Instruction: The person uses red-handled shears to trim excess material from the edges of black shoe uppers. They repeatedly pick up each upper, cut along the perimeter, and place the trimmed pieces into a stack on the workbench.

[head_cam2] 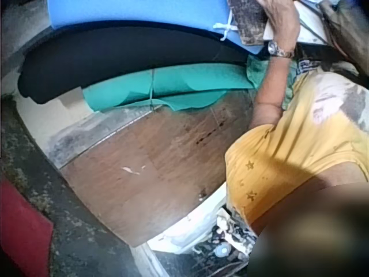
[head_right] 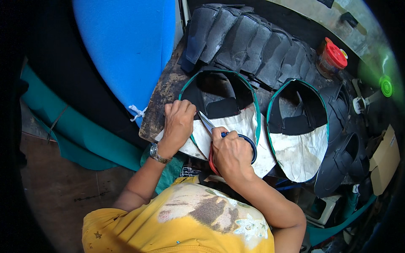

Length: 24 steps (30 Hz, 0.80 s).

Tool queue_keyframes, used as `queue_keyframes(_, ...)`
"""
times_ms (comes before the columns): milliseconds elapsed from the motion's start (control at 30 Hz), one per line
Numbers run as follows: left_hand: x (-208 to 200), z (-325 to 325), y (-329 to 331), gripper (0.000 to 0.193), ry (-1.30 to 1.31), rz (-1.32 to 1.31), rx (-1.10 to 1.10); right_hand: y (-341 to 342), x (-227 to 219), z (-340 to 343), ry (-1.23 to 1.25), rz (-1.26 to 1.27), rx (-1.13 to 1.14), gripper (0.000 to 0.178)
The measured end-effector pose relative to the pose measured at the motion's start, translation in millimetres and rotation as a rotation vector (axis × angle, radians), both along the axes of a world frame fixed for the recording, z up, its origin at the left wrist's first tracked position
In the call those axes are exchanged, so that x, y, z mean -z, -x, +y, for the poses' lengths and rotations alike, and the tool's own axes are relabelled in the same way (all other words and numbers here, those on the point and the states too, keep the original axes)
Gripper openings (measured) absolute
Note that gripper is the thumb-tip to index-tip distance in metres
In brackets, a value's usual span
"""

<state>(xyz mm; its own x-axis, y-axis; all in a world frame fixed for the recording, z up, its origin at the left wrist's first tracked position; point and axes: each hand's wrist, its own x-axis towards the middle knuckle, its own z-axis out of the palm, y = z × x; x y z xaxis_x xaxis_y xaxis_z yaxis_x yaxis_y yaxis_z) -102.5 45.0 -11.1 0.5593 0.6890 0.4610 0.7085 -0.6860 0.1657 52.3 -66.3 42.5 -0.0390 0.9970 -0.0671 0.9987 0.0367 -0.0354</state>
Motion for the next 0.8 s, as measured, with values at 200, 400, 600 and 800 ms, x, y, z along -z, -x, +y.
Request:
queue_keyframes(200, 3.4, 13.6, 2.8, 0.004, 0.085, -0.077, 0.110, 0.7, 6.1, 3.4, -0.032, -0.032, -0.017, 0.031)
queue_keyframes(400, 11.2, 11.0, 3.0, 0.006, 0.155, -0.248, 0.089, 2.3, 14.2, 3.9, -0.058, -0.038, -0.019, 0.029)
queue_keyframes(600, -1.4, 11.4, 0.4, 0.006, 0.204, -0.309, 0.101, 2.6, 11.0, 4.7, -0.121, -0.094, -0.094, 0.027)
queue_keyframes(800, -24.3, 15.3, -35.1, 0.009, 0.289, -0.267, 0.318, -26.0, -19.5, -13.7, 0.118, 0.251, -0.062, 0.018)
